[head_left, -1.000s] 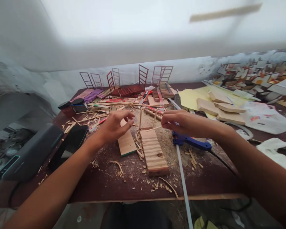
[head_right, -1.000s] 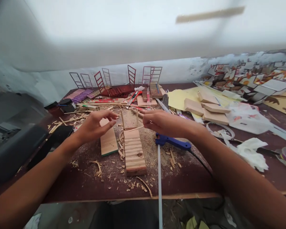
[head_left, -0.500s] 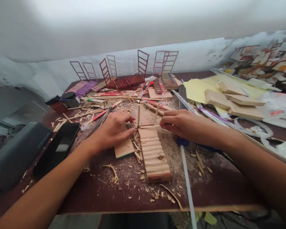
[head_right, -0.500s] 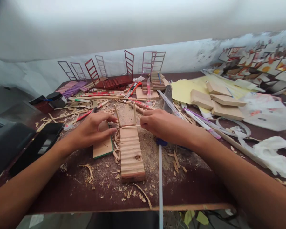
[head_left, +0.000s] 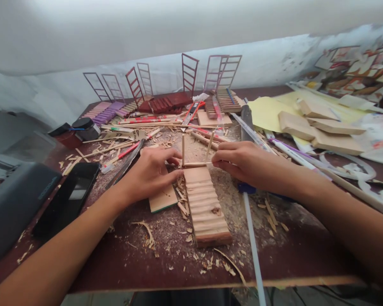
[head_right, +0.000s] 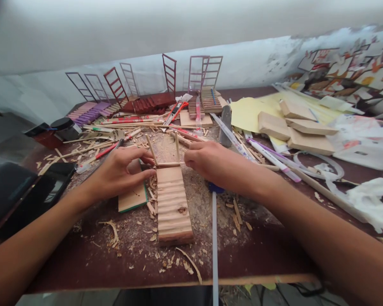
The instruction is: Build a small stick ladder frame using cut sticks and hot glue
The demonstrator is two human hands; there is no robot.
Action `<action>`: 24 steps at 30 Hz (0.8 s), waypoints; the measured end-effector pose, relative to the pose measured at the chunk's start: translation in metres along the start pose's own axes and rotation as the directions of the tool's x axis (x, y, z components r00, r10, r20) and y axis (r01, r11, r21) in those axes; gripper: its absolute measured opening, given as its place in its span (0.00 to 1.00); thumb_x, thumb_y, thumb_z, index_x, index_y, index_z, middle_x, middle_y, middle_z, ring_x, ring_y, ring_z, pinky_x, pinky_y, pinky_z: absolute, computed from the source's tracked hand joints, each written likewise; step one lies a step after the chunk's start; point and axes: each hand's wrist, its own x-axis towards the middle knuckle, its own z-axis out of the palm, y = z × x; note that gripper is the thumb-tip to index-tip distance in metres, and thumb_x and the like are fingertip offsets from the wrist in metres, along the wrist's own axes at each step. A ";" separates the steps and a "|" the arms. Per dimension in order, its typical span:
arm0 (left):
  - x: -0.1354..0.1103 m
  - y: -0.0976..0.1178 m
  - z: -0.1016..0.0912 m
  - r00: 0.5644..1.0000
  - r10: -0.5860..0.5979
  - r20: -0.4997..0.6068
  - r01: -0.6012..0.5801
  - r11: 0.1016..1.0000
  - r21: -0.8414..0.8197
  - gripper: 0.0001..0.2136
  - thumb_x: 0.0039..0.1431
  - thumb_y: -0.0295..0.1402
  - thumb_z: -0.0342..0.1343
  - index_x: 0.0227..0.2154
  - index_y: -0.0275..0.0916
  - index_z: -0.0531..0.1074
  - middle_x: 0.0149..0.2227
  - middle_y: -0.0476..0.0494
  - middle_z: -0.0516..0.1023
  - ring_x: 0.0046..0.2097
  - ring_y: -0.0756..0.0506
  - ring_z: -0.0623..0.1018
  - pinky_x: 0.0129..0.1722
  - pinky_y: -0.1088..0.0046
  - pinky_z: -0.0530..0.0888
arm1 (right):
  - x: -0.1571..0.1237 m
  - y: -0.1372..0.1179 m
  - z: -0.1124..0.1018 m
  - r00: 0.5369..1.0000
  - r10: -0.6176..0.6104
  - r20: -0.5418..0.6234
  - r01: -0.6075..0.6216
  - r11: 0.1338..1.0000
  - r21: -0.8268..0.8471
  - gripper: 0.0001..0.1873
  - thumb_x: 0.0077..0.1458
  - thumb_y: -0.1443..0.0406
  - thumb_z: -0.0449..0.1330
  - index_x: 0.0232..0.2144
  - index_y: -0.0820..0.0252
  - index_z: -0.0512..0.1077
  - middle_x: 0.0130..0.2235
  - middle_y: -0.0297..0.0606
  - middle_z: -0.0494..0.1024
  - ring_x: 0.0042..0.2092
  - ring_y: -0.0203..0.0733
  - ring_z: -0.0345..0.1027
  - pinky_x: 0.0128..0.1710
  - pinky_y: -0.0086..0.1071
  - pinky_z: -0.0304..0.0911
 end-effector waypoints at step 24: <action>0.006 -0.001 0.006 0.999 0.044 -0.007 -0.044 0.999 0.014 0.03 0.60 0.31 0.62 0.34 0.39 0.75 0.33 0.48 0.80 0.36 0.47 0.77 0.39 0.68 0.71 | -0.003 0.005 0.004 1.000 -0.013 -0.020 0.014 1.000 0.028 0.16 0.68 0.66 0.51 0.32 0.60 0.76 0.34 0.42 0.76 0.34 0.41 0.67 0.36 0.37 0.59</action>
